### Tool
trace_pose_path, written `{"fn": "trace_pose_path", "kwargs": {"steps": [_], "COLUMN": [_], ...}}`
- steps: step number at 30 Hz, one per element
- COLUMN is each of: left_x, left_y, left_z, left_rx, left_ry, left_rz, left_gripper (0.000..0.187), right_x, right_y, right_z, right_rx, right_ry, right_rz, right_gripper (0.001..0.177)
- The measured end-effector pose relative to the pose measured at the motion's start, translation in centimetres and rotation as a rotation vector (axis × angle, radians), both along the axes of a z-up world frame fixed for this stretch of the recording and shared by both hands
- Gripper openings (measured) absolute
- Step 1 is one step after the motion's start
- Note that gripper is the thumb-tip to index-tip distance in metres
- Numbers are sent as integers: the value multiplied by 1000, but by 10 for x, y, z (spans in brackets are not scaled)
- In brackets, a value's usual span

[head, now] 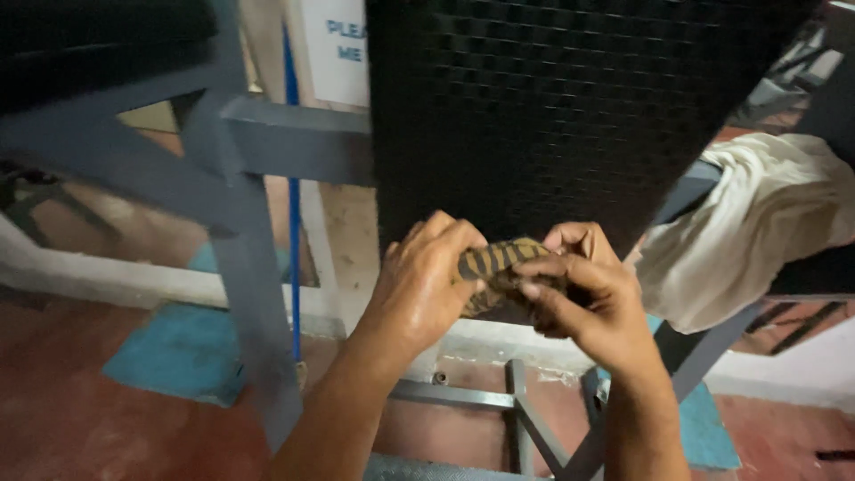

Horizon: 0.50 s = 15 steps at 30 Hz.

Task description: Wipe down several surfaces and pads of a weightlifting gym machine with a cleaning cloth.

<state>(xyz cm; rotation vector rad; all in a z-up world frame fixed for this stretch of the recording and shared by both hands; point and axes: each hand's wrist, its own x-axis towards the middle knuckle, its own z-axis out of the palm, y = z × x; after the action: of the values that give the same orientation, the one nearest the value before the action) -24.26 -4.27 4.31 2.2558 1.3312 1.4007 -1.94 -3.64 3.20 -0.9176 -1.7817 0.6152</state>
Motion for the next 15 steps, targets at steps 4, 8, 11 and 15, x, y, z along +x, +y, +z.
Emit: {"fn": "trace_pose_path", "kwargs": {"steps": [4, 8, 11, 15], "left_x": [2, 27, 35, 36], "left_y": [-7, 11, 43, 61], "left_z": [-1, -50, -84, -94], "left_rx": [93, 576, 699, 588], "left_ry": [-37, -164, -258, -316], "left_rz": [242, 527, 405, 305], "left_gripper": [28, 34, 36, 43], "right_x": [-33, -75, -89, -94], "right_y": [13, 28, 45, 59], "right_z": [12, 12, 6, -12], "right_rx": [369, 748, 889, 916], "right_ry": [-143, -233, -276, -205], "right_rz": [51, -331, -449, -468], "right_gripper": [28, 37, 35, 27]}}
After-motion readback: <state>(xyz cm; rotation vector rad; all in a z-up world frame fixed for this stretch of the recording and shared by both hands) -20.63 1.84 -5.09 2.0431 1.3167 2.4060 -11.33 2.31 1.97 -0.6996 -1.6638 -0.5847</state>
